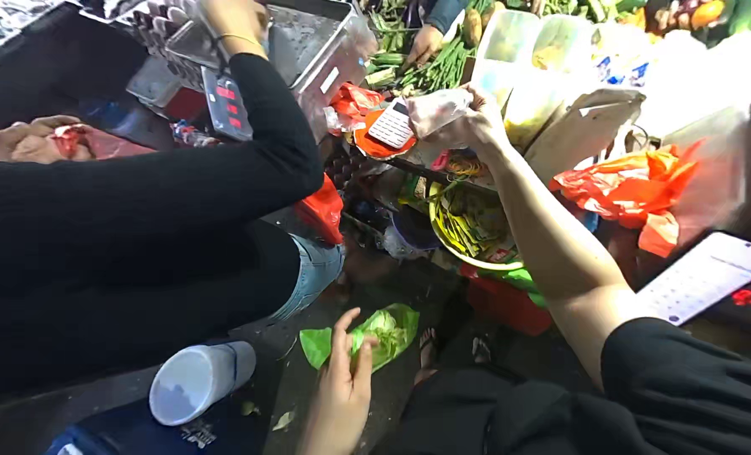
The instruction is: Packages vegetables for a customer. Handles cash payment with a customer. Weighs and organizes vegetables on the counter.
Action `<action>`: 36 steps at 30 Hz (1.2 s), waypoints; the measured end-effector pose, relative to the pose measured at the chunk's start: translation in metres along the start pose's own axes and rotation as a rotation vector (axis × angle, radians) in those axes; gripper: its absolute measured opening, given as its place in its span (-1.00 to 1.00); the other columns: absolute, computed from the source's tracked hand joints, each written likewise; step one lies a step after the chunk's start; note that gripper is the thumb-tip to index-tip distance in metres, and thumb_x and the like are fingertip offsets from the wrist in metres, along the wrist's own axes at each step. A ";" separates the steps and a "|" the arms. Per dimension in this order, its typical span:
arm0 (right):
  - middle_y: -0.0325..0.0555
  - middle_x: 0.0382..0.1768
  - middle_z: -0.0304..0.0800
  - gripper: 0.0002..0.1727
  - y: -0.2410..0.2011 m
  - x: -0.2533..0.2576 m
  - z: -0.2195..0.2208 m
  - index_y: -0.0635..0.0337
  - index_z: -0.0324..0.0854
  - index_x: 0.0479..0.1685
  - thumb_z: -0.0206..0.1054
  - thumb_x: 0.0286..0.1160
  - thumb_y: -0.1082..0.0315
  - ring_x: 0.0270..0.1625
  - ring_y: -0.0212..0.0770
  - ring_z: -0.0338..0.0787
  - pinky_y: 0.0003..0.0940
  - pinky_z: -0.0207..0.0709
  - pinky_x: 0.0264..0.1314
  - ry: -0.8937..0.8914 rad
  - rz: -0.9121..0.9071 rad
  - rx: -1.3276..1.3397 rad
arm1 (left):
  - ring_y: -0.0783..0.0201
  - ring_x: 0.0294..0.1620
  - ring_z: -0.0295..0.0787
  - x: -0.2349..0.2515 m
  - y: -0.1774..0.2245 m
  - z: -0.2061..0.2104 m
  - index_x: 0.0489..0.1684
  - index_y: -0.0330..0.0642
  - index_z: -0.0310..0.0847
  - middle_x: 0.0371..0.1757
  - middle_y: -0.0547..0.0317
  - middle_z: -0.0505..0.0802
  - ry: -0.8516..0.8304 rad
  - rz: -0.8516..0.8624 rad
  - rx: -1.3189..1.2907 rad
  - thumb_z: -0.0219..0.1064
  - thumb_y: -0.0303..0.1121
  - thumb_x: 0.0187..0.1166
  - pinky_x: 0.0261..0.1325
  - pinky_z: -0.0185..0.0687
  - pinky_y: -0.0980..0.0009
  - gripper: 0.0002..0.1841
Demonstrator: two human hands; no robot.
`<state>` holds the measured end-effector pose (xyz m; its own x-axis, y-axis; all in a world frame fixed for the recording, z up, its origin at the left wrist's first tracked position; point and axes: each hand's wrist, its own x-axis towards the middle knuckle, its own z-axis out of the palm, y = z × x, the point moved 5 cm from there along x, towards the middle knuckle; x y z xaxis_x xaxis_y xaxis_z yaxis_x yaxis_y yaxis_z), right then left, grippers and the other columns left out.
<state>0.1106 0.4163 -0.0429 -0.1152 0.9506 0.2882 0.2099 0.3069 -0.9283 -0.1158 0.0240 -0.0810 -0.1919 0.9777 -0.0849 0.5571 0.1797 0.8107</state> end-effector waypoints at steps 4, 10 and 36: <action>-0.10 -0.10 0.83 -0.75 -0.059 -0.083 -0.023 0.36 0.62 0.12 0.19 0.53 0.59 -0.06 -0.39 0.81 -0.33 0.76 0.11 -0.051 -0.067 0.360 | 0.58 -0.56 0.55 0.020 0.060 -0.005 0.80 -0.25 -0.04 0.23 0.27 0.83 -0.036 0.146 -0.306 0.06 -0.40 0.70 -0.60 0.45 0.62 -0.35; 0.02 -0.27 0.80 -0.80 -0.095 -0.196 -0.030 0.37 0.70 0.01 0.17 0.63 0.58 -0.25 -0.28 0.77 -0.25 0.69 -0.15 -0.341 0.129 0.185 | 0.63 -0.39 0.61 0.036 0.133 0.035 0.86 -0.43 -0.44 0.52 -0.01 0.58 -0.226 0.392 -0.371 0.11 -0.22 0.79 -0.50 0.55 0.68 -0.16; 0.36 0.66 0.33 -0.19 -0.069 -0.277 -0.474 -0.06 0.43 0.70 0.47 0.42 -0.12 0.64 0.51 0.34 0.58 0.14 0.54 0.423 0.629 -1.119 | 0.68 -0.64 0.48 0.079 0.270 0.140 0.66 0.00 0.26 0.12 0.30 0.92 -0.411 0.532 -0.459 0.13 -0.36 0.69 -0.64 0.23 0.74 -0.49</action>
<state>0.5885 0.1538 0.0522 0.5553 0.8220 0.1262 0.8114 -0.5021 -0.2992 0.1326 0.1652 0.0496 0.3666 0.8975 0.2452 0.0866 -0.2954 0.9515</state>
